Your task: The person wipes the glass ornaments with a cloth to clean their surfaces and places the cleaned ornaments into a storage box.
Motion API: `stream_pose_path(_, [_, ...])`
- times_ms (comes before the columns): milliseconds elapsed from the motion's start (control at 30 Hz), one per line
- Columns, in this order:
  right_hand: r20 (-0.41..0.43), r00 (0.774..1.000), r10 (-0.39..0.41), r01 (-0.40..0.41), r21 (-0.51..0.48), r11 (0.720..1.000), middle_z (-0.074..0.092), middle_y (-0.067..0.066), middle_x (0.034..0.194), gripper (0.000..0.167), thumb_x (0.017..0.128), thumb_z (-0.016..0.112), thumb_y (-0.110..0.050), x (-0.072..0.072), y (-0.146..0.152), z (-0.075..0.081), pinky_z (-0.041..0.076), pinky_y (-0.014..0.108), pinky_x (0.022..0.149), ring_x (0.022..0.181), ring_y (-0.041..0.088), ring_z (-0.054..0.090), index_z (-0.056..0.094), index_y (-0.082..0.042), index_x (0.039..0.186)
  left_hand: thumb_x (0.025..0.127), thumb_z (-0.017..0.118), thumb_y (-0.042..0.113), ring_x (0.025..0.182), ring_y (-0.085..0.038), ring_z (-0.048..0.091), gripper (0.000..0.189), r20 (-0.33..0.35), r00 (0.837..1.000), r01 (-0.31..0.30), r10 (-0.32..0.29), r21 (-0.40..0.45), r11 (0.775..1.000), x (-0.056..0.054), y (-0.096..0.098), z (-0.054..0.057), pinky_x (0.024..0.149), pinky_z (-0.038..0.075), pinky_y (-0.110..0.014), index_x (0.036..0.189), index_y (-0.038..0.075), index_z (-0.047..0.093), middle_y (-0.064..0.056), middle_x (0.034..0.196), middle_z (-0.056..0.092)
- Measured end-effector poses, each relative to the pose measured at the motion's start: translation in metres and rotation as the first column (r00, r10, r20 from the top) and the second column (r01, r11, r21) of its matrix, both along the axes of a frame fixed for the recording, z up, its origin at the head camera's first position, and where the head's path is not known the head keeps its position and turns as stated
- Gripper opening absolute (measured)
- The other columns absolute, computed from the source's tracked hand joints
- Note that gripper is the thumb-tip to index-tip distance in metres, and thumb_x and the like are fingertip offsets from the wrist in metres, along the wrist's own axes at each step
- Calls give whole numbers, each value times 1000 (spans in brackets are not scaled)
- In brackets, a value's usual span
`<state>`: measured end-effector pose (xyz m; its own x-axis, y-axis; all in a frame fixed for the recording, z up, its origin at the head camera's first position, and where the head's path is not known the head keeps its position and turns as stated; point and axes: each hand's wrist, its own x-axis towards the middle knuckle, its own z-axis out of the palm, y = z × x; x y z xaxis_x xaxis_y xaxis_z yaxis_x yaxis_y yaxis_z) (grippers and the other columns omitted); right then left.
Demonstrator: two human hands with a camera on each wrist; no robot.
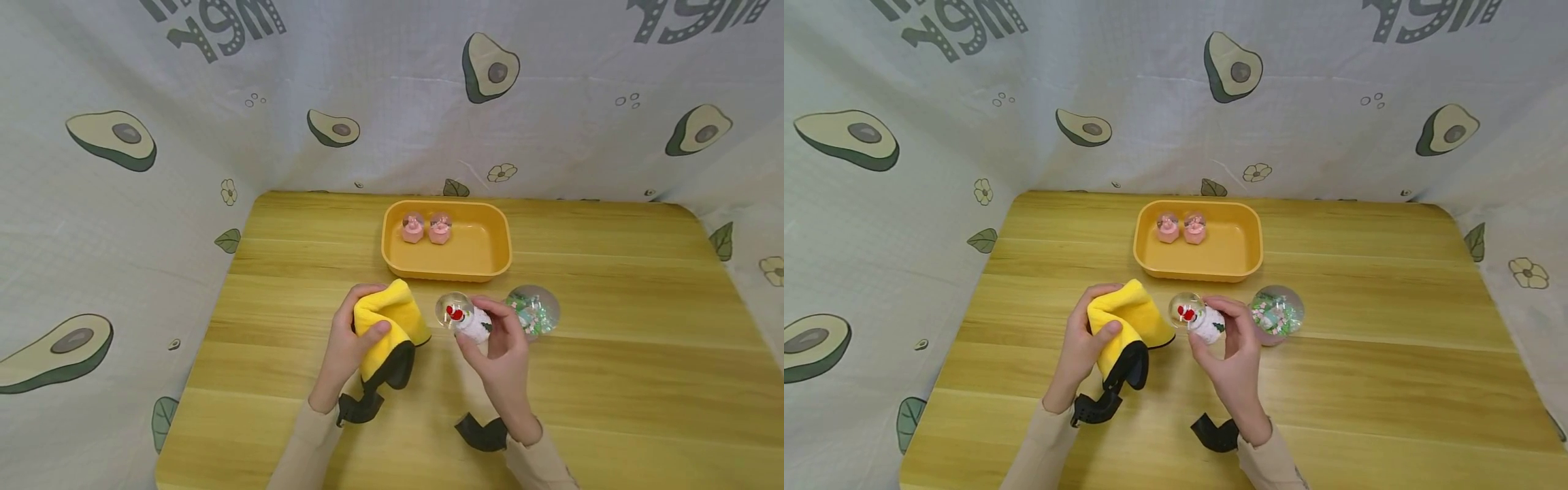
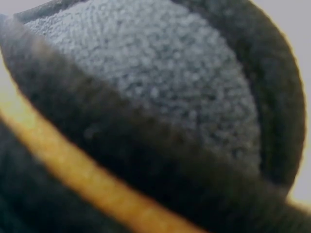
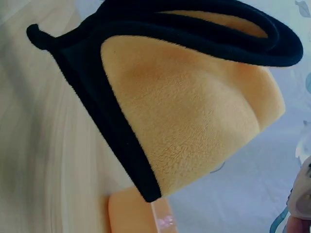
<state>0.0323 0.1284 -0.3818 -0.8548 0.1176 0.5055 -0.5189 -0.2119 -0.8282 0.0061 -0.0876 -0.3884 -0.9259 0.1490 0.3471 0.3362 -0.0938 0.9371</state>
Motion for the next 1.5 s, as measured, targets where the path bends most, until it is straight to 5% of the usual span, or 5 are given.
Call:
stream_pose_path(567, [-80, 994, 78, -69, 110, 991, 55, 22, 119, 54, 66, 65, 26, -1, -4, 8, 41, 30, 98, 111, 29, 52, 46, 23, 117, 85, 66, 53, 97, -26, 55, 66, -10, 1000, 15, -15, -9, 1000, 2, 15, 10, 82, 50, -31, 121, 1, 52, -13, 117, 56])
stream_pose_path(1033, [-194, 975, 110, -81, 152, 985, 55, 21, 119, 50, 80, 77, -9, -7, -13, 5, 43, 33, 98, 113, 30, 53, 52, 21, 111, 87, 64, 51, 100, -22, 55, 64, 36, 998, 44, -47, 64, 997, 4, 31, 10, 83, 49, -27, 124, 1, 51, -14, 120, 56])
stream_pose_path(1167, [-197, 978, 67, -25, 210, 977, 58, 20, 117, 50, 82, 76, -15, -9, -11, 2, 43, 31, 97, 112, 27, 54, 55, 18, 112, 89, 62, 50, 102, -21, 53, 66, 66, 989, 125, -131, 82, 989, 7, 34, 12, 81, 48, -25, 129, 1, 44, -14, 125, 51])
stream_pose_path(1300, [-162, 986, 23, 19, 252, 967, 60, 19, 116, 51, 82, 76, -18, -9, -9, 1, 46, 29, 92, 110, 24, 55, 55, 17, 113, 91, 59, 42, 110, -23, 46, 65, 106, 961, 249, -256, 72, 966, 10, 31, 13, 85, 45, -25, 137, 5, 33, -13, 134, 41])
stream_pose_path(1500, [-29, 998, 49, -42, 204, 978, 60, 17, 115, 45, 78, 75, 5, -4, -7, 2, 48, 24, 87, 103, 21, 56, 54, 18, 115, 89, 60, 37, 115, -25, 41, 66, 101, 946, 310, -308, -7, 951, 9, 26, 15, 89, 43, -29, 140, 9, 28, -8, 138, 34])
